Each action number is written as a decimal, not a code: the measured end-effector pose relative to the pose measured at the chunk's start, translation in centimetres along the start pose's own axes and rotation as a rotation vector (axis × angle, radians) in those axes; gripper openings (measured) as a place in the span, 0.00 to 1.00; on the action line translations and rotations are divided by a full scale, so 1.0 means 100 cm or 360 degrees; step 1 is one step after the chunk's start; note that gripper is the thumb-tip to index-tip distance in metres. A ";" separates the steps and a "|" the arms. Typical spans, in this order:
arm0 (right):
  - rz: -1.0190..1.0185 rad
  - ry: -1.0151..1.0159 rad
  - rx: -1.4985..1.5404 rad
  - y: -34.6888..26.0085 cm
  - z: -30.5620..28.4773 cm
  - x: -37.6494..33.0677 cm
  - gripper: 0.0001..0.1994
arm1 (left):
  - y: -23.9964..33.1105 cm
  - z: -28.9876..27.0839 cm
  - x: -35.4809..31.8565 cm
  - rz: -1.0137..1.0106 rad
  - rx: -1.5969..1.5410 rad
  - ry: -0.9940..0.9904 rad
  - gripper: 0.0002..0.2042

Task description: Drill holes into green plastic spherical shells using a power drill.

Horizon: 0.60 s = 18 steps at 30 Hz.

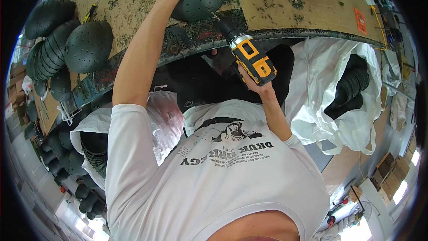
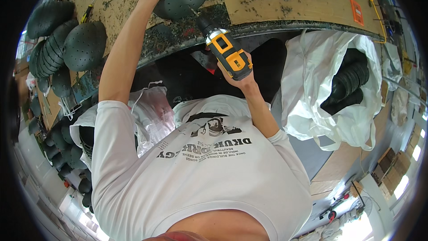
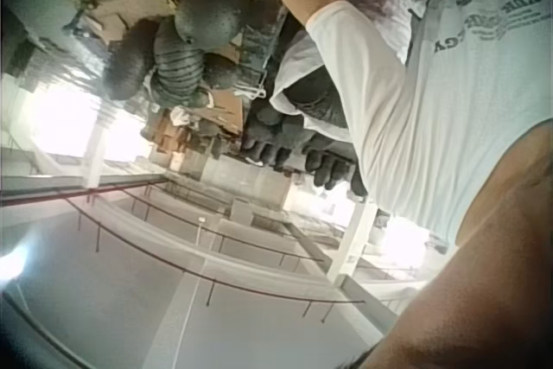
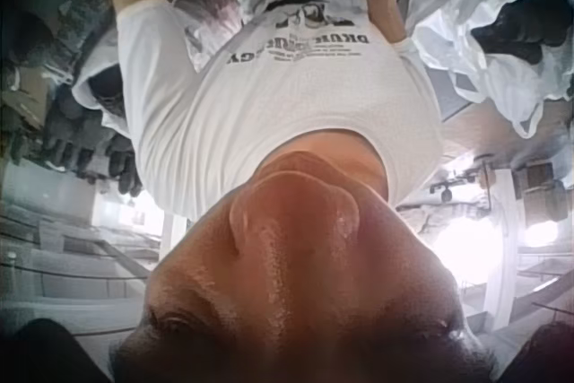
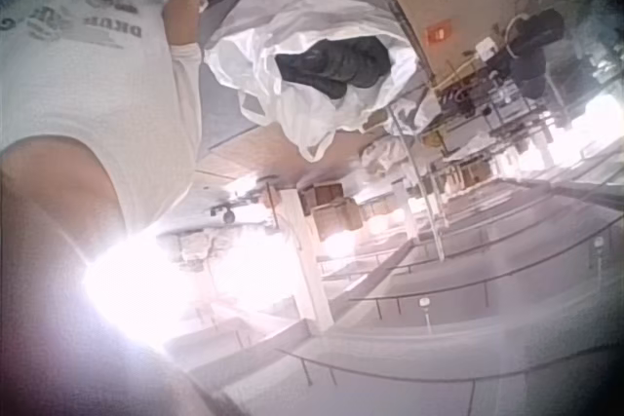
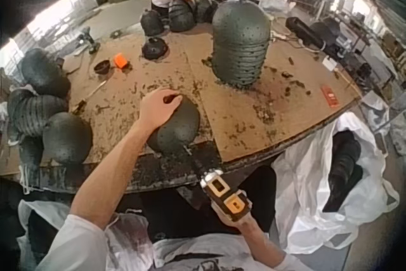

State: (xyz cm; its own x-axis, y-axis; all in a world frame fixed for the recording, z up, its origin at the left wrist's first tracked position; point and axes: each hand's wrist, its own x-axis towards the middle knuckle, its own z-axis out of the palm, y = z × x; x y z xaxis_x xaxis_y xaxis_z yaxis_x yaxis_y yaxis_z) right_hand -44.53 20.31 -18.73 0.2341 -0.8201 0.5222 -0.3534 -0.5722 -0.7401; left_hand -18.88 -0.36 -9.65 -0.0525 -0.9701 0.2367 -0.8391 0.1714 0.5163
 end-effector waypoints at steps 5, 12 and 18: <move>0.0001 -0.0095 -0.0021 0.001 -0.005 0.003 0.14 | -0.004 0.006 0.001 0.0059 0.0039 0.0098 0.18; 0.0149 -0.0278 0.0108 -0.009 -0.018 0.023 0.17 | -0.007 0.008 0.003 0.0046 0.0020 0.0073 0.18; 0.0457 -0.0290 0.0319 0.011 0.009 0.035 0.12 | 0.005 0.012 -0.006 0.0085 0.0026 0.0077 0.17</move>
State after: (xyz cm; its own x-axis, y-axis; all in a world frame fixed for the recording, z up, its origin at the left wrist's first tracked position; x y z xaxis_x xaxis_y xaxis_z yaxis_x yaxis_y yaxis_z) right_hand -43.31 16.80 -18.05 0.3148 -0.9253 0.2113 -0.2482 -0.2951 -0.9227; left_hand -19.91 0.11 -10.50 -0.0718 -0.9501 0.3034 -0.8445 0.2198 0.4883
